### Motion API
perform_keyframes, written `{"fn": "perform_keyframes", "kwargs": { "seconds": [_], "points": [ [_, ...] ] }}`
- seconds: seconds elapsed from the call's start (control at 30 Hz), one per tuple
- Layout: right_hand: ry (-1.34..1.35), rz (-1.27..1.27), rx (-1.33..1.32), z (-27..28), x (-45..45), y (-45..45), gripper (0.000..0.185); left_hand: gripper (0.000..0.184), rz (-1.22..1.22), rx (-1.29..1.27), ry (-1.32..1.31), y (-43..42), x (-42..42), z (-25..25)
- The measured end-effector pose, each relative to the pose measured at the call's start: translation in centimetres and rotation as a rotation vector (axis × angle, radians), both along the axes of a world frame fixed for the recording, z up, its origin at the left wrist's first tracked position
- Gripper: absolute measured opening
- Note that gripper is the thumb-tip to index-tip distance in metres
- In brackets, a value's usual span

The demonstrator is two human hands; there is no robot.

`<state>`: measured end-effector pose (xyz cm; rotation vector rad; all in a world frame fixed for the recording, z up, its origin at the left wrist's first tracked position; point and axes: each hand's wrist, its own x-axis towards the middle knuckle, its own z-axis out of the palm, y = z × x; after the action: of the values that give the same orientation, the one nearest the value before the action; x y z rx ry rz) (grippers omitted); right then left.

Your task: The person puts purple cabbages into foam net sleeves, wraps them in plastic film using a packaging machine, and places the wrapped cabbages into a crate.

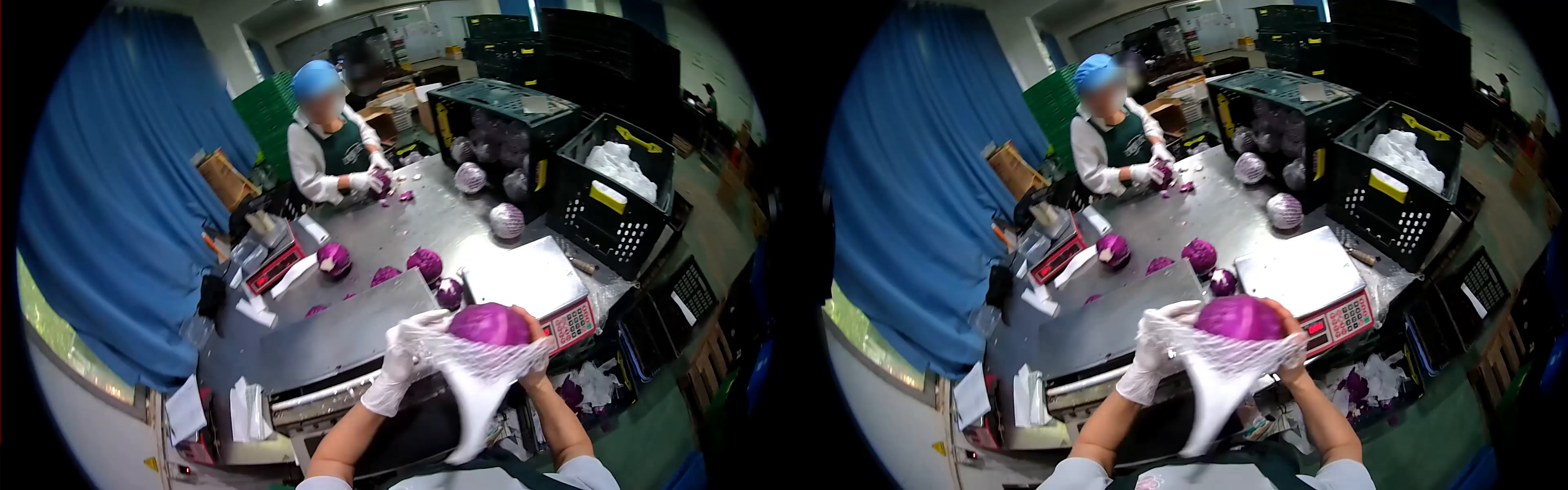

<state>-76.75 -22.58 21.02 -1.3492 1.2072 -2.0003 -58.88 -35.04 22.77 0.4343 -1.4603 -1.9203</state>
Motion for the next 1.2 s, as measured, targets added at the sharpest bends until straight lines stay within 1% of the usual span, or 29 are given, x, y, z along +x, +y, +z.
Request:
{"fn": "perform_keyframes", "kwargs": {
  "seconds": [0.03,0.07,0.1,0.13,0.2,0.23,0.27,0.3,0.33,0.37,0.4,0.5,0.53,0.57,0.6,0.67,0.7,0.77,0.8,0.9,0.93,0.97,1.0,1.03,1.07,1.1,1.13,1.17,1.2],
  "points": [
    [-0.122,0.19,-0.099,0.4,1.6,-0.2,0.069,0.081,0.004,0.14,0.09,0.4,2.1,-1.4],
    [-0.049,0.279,-0.056,1.0,3.5,-0.4,0.073,0.088,-0.023,0.452,0.187,3.0,3.2,0.1],
    [0.022,0.366,-0.012,1.6,5.4,-0.5,0.076,0.087,-0.112,0.955,0.325,5.5,5.1,0.8],
    [0.222,0.359,0.022,2.3,6.8,-0.7,0.073,0.086,-0.045,1.167,0.459,7.0,6.8,2.7],
    [0.409,0.436,0.007,2.9,9.5,-1.8,0.048,0.078,0.108,1.184,0.469,7.6,11.2,1.0],
    [0.478,0.486,0.027,3.0,10.6,-2.2,0.04,0.073,0.071,1.129,0.596,7.9,12.8,0.0],
    [0.662,0.352,-0.149,2.6,11.9,-2.8,0.029,0.069,0.027,1.076,0.724,8.1,14.4,-1.0],
    [0.711,0.404,-0.145,4.4,12.7,-2.3,0.026,0.067,-0.026,0.88,0.77,7.8,15.7,-2.3],
    [0.592,0.526,-0.132,4.8,13.9,-2.1,0.024,0.067,-0.015,0.874,0.779,8.5,17.2,-3.4],
    [0.472,0.646,-0.118,4.9,15.1,-1.9,0.023,0.067,0.057,0.762,0.614,9.5,18.4,-3.2],
    [0.37,0.815,0.129,4.5,16.1,-1.7,0.02,0.067,0.13,0.649,0.448,10.6,19.6,-2.7],
    [0.448,1.499,0.68,6.3,17.8,-2.9,0.018,0.069,0.34,0.322,-0.051,14.2,21.9,-0.7],
    [0.524,1.601,0.563,5.7,18.6,-3.3,0.016,0.061,0.334,0.328,-0.098,14.2,22.1,-0.5],
    [0.564,1.593,0.42,6.2,19.4,-3.6,0.023,0.053,0.327,0.334,-0.145,14.1,22.2,-0.3],
    [0.443,1.456,0.502,6.6,20.1,-3.9,0.027,0.045,0.318,0.341,-0.191,14.0,22.4,-0.1],
    [0.151,1.176,0.724,6.7,21.8,-5.2,0.037,0.036,0.378,-0.126,-0.44,12.8,22.4,-2.8],
    [-0.009,1.11,0.788,5.2,22.8,-6.6,0.034,0.033,0.441,-0.346,-0.563,12.3,22.5,-4.1],
    [-0.184,1.02,1.009,1.7,24.1,-8.5,0.032,0.043,0.385,0.736,0.362,11.3,25.7,-11.3],
    [-0.208,0.998,1.07,1.3,24.1,-8.6,0.031,0.044,0.391,0.709,0.312,10.1,27.4,-15.3],
    [-0.025,0.935,1.095,0.7,23.9,-9.9,0.031,0.041,0.453,0.729,0.398,8.0,26.3,-12.5],
    [0.113,0.899,0.904,-0.4,23.7,-10.6,0.032,0.041,0.487,0.544,0.22,7.2,25.7,-9.7],
    [0.582,0.694,0.719,0.1,22.8,-11.7,0.032,0.041,0.531,0.355,0.022,6.4,25.2,-6.9],
    [0.562,0.669,0.633,1.0,21.9,-12.5,0.035,0.042,0.583,0.183,-0.166,5.5,24.6,-4.2],
    [0.544,0.642,0.548,2.1,21.2,-13.4,0.041,0.044,0.52,0.508,0.325,4.5,24.2,-1.4],
    [0.307,0.817,0.482,2.6,20.5,-14.5,0.05,0.048,0.511,0.529,0.345,2.0,24.3,-2.4],
    [0.062,0.979,0.413,3.1,19.8,-15.6,0.061,0.047,0.636,0.471,0.249,2.0,23.3,1.7],
    [0.125,1.072,0.431,4.7,19.2,-15.9,0.073,0.047,0.682,0.409,0.227,-0.6,23.2,0.7],
    [0.308,1.028,0.309,4.4,19.2,-16.8,0.075,0.044,0.713,0.555,0.333,-3.8,23.1,-0.9],
    [0.335,1.005,0.4,4.5,19.0,-17.8,0.075,0.04,0.751,0.536,0.301,-6.4,23.0,-2.7]
  ]
}}
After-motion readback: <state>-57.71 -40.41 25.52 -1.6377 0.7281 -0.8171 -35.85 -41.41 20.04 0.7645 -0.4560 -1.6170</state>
